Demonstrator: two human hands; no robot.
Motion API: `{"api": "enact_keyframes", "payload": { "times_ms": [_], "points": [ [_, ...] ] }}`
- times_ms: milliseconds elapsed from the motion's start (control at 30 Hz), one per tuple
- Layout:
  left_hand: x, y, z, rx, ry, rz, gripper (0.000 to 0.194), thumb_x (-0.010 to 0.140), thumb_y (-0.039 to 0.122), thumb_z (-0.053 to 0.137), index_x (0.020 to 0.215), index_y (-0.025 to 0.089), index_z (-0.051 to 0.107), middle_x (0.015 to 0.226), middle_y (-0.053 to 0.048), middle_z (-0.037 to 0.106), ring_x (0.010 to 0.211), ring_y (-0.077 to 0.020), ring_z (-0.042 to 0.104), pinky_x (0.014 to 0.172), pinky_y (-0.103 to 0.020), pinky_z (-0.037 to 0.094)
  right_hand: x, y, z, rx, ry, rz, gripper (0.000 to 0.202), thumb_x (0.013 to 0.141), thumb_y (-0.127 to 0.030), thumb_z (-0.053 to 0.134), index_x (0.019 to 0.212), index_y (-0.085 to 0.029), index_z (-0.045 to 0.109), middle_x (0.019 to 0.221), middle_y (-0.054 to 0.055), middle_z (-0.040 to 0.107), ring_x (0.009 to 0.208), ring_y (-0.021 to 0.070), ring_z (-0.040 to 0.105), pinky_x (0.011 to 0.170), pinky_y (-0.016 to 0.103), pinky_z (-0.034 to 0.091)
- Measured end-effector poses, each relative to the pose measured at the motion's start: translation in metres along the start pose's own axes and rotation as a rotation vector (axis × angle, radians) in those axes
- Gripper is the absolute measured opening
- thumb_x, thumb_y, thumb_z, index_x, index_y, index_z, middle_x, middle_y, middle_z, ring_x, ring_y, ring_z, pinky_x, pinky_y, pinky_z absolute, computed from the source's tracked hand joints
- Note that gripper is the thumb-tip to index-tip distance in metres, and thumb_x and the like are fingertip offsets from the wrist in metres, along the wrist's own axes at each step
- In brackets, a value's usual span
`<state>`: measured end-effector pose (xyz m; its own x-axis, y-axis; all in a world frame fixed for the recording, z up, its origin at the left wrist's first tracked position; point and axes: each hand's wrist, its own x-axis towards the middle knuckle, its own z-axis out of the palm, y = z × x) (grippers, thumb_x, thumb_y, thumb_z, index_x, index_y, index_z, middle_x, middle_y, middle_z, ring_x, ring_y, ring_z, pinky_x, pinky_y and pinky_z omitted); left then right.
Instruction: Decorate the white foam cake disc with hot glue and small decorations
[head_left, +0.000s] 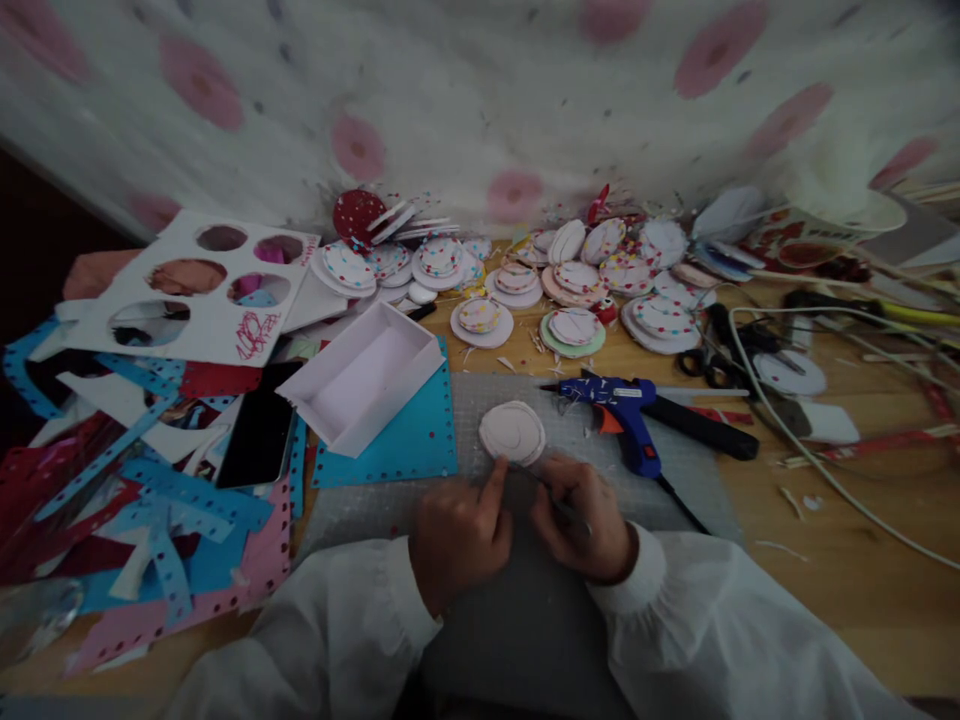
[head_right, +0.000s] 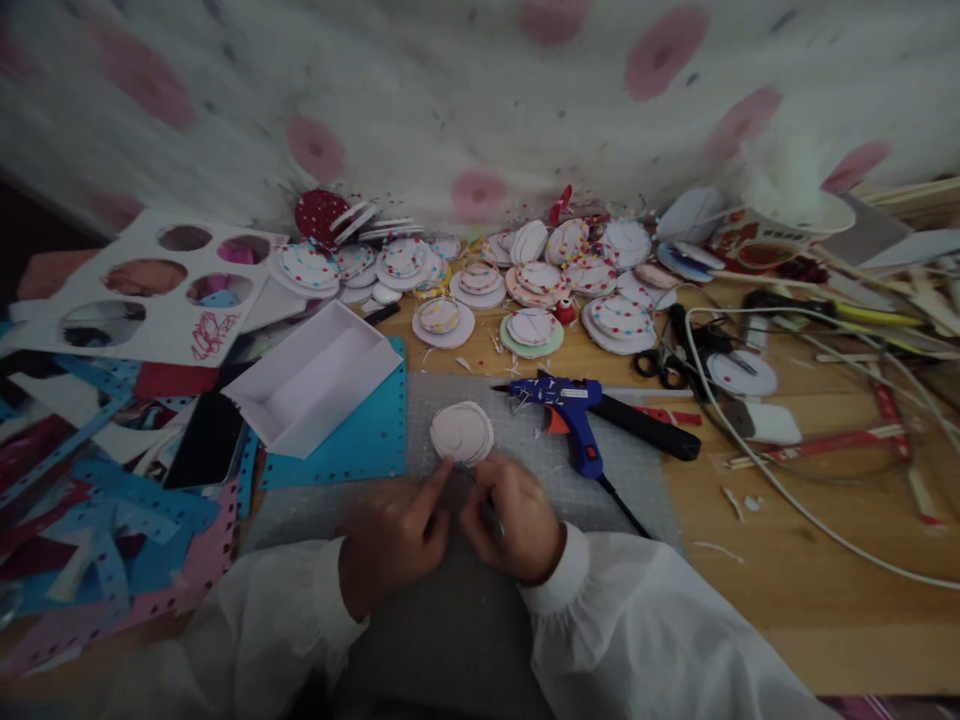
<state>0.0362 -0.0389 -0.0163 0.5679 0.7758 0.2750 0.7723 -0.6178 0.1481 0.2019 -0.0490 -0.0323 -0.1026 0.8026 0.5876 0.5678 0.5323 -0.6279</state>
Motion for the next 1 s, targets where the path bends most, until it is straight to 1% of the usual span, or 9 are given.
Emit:
{"api": "enact_keyframes", "payload": {
  "times_ms": [133,233,367,467,633,800,900,1000],
  "points": [
    [0.0004,-0.0002,-0.0002,-0.003,0.003,0.022,0.047,0.073,0.015,0.049,0.118,0.008,0.061,0.054,-0.005,0.063,0.049,-0.0214,0.060,0.046,-0.032,0.046,0.0008,0.0000,-0.0001,-0.001,-0.016,-0.018,0.024,0.072,-0.005,0.048,0.086,-0.023,0.039,0.063,-0.003,0.047,0.051,0.0126,0.046,0.046,0.025,0.038],
    [0.0003,-0.0002,-0.0007,0.005,-0.004,0.021,0.048,0.073,0.015,0.049,0.119,0.008,0.060,0.054,-0.005,0.062,0.050,-0.0208,0.060,0.046,-0.031,0.046,0.0006,0.0000,-0.0004,-0.010,-0.033,-0.014,0.023,0.073,-0.006,0.049,0.085,-0.023,0.038,0.063,-0.003,0.046,0.051,0.0129,0.045,0.046,0.026,0.037],
    [0.0007,0.0001,-0.0016,-0.009,-0.008,0.012,0.048,0.074,0.015,0.049,0.120,0.008,0.059,0.056,-0.004,0.063,0.051,-0.0210,0.061,0.047,-0.031,0.047,0.0015,-0.0016,-0.0020,-0.048,-0.020,-0.005,0.022,0.072,-0.009,0.050,0.083,-0.023,0.037,0.063,-0.002,0.046,0.051,0.0130,0.045,0.045,0.026,0.036],
    [0.0009,0.0003,-0.0019,-0.017,-0.021,-0.006,0.047,0.074,0.015,0.050,0.120,0.010,0.059,0.058,-0.005,0.064,0.053,-0.0220,0.061,0.047,-0.033,0.048,0.0031,-0.0029,-0.0031,-0.061,-0.026,-0.032,0.023,0.073,-0.008,0.050,0.084,-0.023,0.037,0.061,-0.003,0.045,0.049,0.0130,0.044,0.044,0.026,0.034],
    [0.0003,0.0006,-0.0012,-0.019,-0.044,-0.006,0.046,0.076,0.016,0.050,0.120,0.010,0.060,0.057,-0.005,0.064,0.052,-0.0234,0.061,0.047,-0.036,0.049,0.0037,-0.0036,-0.0033,-0.117,-0.006,-0.105,0.024,0.073,-0.007,0.050,0.089,-0.021,0.040,0.062,-0.001,0.048,0.054,0.0151,0.049,0.049,0.028,0.039],
    [0.0003,0.0000,-0.0009,-0.014,-0.050,-0.008,0.048,0.074,0.015,0.050,0.121,0.012,0.059,0.057,-0.004,0.064,0.053,-0.0233,0.062,0.047,-0.034,0.049,0.0015,-0.0031,-0.0047,-0.114,0.022,-0.061,0.024,0.071,-0.007,0.051,0.087,-0.022,0.040,0.060,-0.004,0.043,0.048,0.0131,0.042,0.044,0.026,0.031],
    [0.0004,-0.0004,-0.0012,-0.011,-0.063,-0.014,0.048,0.074,0.015,0.050,0.121,0.012,0.059,0.057,-0.005,0.064,0.053,-0.0226,0.062,0.047,-0.033,0.049,0.0006,-0.0029,-0.0059,-0.107,0.051,-0.040,0.024,0.071,-0.007,0.051,0.085,-0.022,0.039,0.060,-0.004,0.042,0.048,0.0128,0.041,0.045,0.026,0.030],
    [0.0004,-0.0004,-0.0014,-0.014,-0.078,-0.010,0.049,0.074,0.014,0.049,0.122,0.011,0.058,0.057,-0.005,0.064,0.053,-0.0219,0.062,0.048,-0.033,0.049,0.0013,-0.0029,-0.0054,-0.084,0.024,-0.057,0.024,0.071,-0.006,0.050,0.085,-0.022,0.039,0.059,-0.004,0.043,0.048,0.0129,0.041,0.045,0.026,0.029]
  ]
}}
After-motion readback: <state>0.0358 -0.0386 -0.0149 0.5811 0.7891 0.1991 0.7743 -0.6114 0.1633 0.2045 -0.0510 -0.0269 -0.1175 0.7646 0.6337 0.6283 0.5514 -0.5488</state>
